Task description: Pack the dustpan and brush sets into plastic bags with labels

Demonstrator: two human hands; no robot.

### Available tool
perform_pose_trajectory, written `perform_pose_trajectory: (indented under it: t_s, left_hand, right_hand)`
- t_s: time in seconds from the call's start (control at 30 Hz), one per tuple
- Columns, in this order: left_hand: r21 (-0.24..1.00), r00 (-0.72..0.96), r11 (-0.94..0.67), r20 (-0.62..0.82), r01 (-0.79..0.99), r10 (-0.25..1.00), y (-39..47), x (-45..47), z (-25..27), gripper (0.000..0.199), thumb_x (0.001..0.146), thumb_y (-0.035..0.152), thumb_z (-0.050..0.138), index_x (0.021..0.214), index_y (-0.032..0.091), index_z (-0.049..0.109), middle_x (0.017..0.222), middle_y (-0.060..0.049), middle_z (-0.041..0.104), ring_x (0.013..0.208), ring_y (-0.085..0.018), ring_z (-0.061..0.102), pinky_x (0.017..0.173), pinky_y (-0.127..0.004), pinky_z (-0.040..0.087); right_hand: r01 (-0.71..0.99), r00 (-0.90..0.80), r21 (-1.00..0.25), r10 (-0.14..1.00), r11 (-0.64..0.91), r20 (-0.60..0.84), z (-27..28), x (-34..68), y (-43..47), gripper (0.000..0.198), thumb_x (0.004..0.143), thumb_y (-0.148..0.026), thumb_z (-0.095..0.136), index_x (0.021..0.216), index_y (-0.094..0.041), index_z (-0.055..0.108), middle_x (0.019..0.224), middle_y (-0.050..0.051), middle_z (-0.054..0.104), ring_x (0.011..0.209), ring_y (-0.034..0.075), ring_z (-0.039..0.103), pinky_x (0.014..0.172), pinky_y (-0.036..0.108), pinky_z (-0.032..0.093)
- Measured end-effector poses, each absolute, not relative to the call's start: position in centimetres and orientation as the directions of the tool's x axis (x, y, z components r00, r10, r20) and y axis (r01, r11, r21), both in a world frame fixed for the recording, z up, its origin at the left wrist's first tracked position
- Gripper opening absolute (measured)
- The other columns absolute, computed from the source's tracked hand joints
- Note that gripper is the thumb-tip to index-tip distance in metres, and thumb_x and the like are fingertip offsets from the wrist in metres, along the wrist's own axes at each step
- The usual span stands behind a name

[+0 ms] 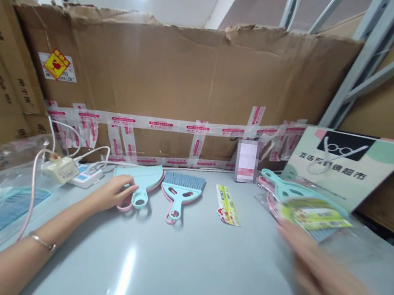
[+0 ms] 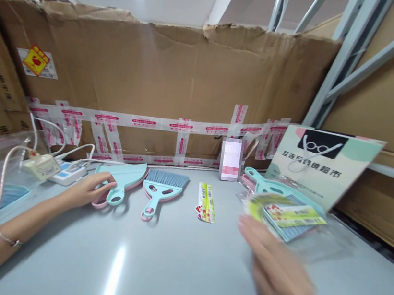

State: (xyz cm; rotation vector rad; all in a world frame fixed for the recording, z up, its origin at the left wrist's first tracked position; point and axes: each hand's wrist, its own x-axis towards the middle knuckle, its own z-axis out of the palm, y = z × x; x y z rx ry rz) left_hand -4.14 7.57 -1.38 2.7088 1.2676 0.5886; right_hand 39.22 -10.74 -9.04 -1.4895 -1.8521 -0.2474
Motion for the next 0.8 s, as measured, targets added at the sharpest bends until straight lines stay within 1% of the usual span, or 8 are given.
perform_pose_trajectory:
  t_s: [0.1, 0.17, 0.23, 0.3, 0.4, 0.57, 0.67, 0.8]
  left_hand:
    - [0.242, 0.542, -0.633, 0.349, 0.736, 0.764, 7.9, -4.8, -1.9, 0.037, 0.090, 0.039, 0.030, 0.071, 0.017, 0.054, 0.074, -0.003, 0.056, 0.071, -0.016, 0.052, 0.071, -0.029, 0.041]
    - [0.236, 0.536, -0.632, 0.363, 0.738, 0.762, 7.9, -5.1, -2.0, 0.036, 0.090, 0.038, 0.031, 0.072, 0.017, 0.054, 0.077, -0.004, 0.057, 0.074, -0.017, 0.052, 0.073, -0.030, 0.041]
    - [0.227, 0.543, -0.643, 0.375, 0.732, 0.751, 7.8, -5.2, -1.8, 0.034, 0.090, 0.037, 0.032, 0.074, 0.017, 0.055, 0.081, -0.005, 0.057, 0.080, -0.018, 0.052, 0.077, -0.031, 0.041]
    - [0.215, 0.562, -0.663, 0.385, 0.717, 0.732, 7.7, -5.1, -1.7, 0.031, 0.089, 0.036, 0.034, 0.077, 0.018, 0.056, 0.086, -0.005, 0.059, 0.085, -0.018, 0.052, 0.082, -0.031, 0.040]
    - [0.206, 0.587, -0.685, 0.381, 0.699, 0.714, 7.7, -4.9, -1.7, 0.030, 0.090, 0.035, 0.033, 0.079, 0.018, 0.056, 0.090, -0.006, 0.059, 0.088, -0.018, 0.052, 0.084, -0.032, 0.039]
    - [0.214, 0.610, -0.694, 0.349, 0.687, 0.711, 7.7, -4.9, -1.8, 0.031, 0.091, 0.035, 0.031, 0.083, 0.018, 0.056, 0.092, -0.006, 0.059, 0.089, -0.018, 0.053, 0.084, -0.032, 0.040]
    - [0.210, 0.612, -0.696, 0.350, 0.687, 0.709, 7.6, -4.9, -1.8, 0.030, 0.091, 0.034, 0.032, 0.084, 0.018, 0.057, 0.092, -0.006, 0.060, 0.089, -0.018, 0.053, 0.084, -0.031, 0.040]
    - [0.208, 0.612, -0.701, 0.361, 0.682, 0.703, 7.5, -4.9, -1.6, 0.029, 0.091, 0.033, 0.033, 0.085, 0.018, 0.057, 0.092, -0.006, 0.061, 0.089, -0.018, 0.054, 0.083, -0.031, 0.041]
  right_hand:
    - [0.825, -0.341, -0.344, 0.881, 0.448, 0.327, -5.6, 34.3, -5.6, 0.042, 0.084, -0.022, 0.037, 0.122, -0.033, 0.053, 0.124, 0.000, 0.056, 0.116, 0.023, 0.050, 0.106, 0.046, 0.033]
    - [0.791, -0.420, -0.403, 0.888, 0.460, 0.189, -4.1, 33.1, -3.5, 0.042, 0.083, -0.034, 0.046, 0.124, -0.028, 0.052, 0.131, 0.003, 0.049, 0.122, 0.025, 0.043, 0.107, 0.047, 0.027]
    - [0.821, -0.303, -0.440, 0.931, 0.364, 0.205, -3.2, 34.6, -2.5, 0.049, 0.079, -0.044, 0.050, 0.125, -0.025, 0.051, 0.135, 0.005, 0.045, 0.125, 0.026, 0.039, 0.107, 0.045, 0.027]
    - [0.872, -0.009, -0.463, 0.949, 0.162, 0.315, -2.9, 38.5, -1.7, 0.048, 0.081, -0.046, 0.045, 0.122, -0.023, 0.053, 0.133, 0.008, 0.048, 0.123, 0.027, 0.042, 0.104, 0.041, 0.032]
    - [0.889, 0.364, -0.422, 0.833, -0.177, 0.417, -3.0, 46.1, -0.2, 0.043, 0.080, -0.037, 0.048, 0.116, -0.014, 0.056, 0.131, 0.018, 0.048, 0.121, 0.030, 0.043, 0.098, 0.039, 0.035]
    - [0.809, 0.530, -0.411, 0.825, -0.421, 0.196, -3.4, 53.9, 2.7, 0.031, 0.072, -0.034, 0.061, 0.091, -0.010, 0.065, 0.104, 0.023, 0.063, 0.090, 0.028, 0.060, 0.075, 0.034, 0.043]
    - [0.809, 0.536, -0.409, 0.816, -0.422, 0.216, -3.5, 54.6, 3.5, 0.017, 0.069, -0.030, 0.064, 0.073, -0.013, 0.063, 0.088, 0.020, 0.066, 0.075, 0.023, 0.059, 0.068, 0.033, 0.042]
    - [0.826, 0.529, -0.391, 0.799, -0.406, 0.285, -3.4, 54.1, 3.1, 0.010, 0.071, -0.027, 0.060, 0.067, -0.018, 0.058, 0.093, 0.020, 0.064, 0.082, 0.023, 0.056, 0.069, 0.033, 0.040]
